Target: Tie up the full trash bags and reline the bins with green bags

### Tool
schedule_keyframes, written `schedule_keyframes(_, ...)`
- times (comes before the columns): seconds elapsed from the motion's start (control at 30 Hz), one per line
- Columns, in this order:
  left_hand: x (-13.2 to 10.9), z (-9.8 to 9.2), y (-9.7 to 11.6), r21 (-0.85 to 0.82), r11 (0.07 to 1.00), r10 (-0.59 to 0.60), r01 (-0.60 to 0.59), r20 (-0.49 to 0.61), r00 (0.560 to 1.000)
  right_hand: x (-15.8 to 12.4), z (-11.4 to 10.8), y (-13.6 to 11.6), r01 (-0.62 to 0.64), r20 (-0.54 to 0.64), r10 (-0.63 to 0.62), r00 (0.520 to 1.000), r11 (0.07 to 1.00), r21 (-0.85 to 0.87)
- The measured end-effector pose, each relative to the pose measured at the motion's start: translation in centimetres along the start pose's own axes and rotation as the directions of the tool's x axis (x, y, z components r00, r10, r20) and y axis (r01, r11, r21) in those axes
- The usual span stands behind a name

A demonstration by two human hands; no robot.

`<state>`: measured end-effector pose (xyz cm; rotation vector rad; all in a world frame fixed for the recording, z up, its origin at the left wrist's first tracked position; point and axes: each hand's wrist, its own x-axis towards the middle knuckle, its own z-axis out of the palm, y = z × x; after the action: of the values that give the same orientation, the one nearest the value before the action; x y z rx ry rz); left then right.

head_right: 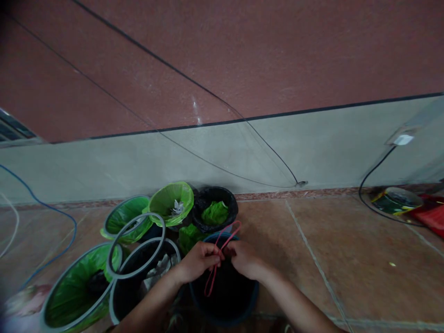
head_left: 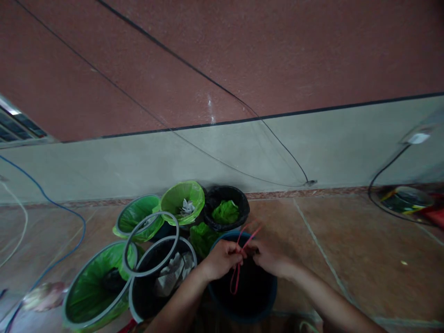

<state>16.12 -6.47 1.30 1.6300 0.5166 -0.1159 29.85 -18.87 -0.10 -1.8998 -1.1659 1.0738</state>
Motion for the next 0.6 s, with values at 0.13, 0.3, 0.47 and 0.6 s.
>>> schedule_keyframes(0.13,-0.7,0.0,0.9,0.164,0.964,0.2,-0.21,0.075,0.977,0.1,0.8,-0.3,-0.009,0.048,-0.01,0.999,0.928,0.372)
schedule_keyframes(0.3,-1.5,-0.3,1.4,0.509,0.769,0.392,-0.386,0.101,0.915,-0.5,1.6,-1.1,-0.148,0.18,0.056,0.982,0.817,0.557)
schedule_keyframes(0.47,-1.4,0.0,0.4,0.742,0.498,0.545,-0.449,0.134,0.827,-0.6,0.8,-1.9,-0.298,0.305,0.105,0.946,0.646,0.703)
schedule_keyframes(0.6,-1.2,0.5,-0.5,0.804,0.4,0.689,-0.441,0.054,0.723,-0.3,0.7,-1.9,-0.319,0.306,0.14,0.942,0.662,0.678)
